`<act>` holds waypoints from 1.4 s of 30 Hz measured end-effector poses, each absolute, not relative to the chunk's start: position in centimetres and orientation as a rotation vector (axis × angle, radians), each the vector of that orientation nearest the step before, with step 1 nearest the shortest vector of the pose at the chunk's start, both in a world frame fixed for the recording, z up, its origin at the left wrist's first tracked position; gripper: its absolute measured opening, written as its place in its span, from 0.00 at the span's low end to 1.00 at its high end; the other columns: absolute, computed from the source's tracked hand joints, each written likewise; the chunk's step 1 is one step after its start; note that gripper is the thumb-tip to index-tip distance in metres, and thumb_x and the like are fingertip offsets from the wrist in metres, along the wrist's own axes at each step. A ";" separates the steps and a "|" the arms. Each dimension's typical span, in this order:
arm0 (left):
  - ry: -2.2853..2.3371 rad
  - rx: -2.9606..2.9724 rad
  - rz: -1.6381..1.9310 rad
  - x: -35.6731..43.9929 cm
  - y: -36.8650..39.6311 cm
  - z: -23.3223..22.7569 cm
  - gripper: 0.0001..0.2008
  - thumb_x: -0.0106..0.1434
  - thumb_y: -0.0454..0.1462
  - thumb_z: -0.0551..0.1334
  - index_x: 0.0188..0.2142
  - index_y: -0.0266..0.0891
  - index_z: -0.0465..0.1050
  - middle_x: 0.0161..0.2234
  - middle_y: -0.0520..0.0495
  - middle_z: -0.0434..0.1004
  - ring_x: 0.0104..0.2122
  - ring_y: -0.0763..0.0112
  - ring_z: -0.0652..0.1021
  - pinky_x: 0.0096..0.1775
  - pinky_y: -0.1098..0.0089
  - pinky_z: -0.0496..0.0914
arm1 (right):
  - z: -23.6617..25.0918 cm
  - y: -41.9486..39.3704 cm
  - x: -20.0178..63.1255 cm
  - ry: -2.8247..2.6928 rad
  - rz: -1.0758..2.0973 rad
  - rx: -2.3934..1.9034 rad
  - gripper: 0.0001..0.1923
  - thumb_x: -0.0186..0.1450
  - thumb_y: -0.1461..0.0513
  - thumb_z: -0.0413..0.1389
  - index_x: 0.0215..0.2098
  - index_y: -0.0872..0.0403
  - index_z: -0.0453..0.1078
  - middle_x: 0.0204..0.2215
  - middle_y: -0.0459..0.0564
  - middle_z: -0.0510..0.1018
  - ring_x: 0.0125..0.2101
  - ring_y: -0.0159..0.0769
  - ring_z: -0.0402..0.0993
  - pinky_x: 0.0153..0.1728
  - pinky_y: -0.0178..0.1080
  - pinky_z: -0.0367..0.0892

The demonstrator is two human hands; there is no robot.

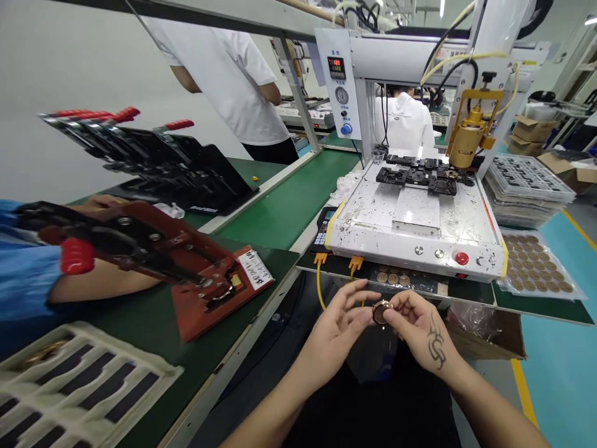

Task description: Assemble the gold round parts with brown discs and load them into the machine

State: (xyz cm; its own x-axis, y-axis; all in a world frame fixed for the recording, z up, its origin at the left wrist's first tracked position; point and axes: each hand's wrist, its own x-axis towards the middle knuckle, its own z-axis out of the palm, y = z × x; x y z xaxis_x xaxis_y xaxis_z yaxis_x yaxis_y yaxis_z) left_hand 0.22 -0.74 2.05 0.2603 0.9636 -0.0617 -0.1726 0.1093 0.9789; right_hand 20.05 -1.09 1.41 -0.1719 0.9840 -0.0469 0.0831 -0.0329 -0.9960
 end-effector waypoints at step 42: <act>1.653 2.397 1.648 -23.1 6.0 18.4 0.21 0.77 0.43 0.53 0.25 0.43 0.61 0.23 0.54 0.62 0.25 0.70 0.67 0.33 0.67 0.64 | 5.0 8.0 8.7 -2.010 0.994 -0.633 0.17 0.68 0.57 0.65 0.54 0.50 0.76 0.33 0.48 0.81 0.29 0.38 0.76 0.30 0.39 0.74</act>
State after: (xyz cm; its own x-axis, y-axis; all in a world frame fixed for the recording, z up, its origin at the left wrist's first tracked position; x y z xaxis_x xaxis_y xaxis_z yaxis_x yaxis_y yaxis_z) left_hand -23.05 6.03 18.42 0.0367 0.6007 0.7986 0.8005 -0.4960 0.3363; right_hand 8.74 8.02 5.02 -0.5636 0.7052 0.4301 0.0862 0.5681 -0.8184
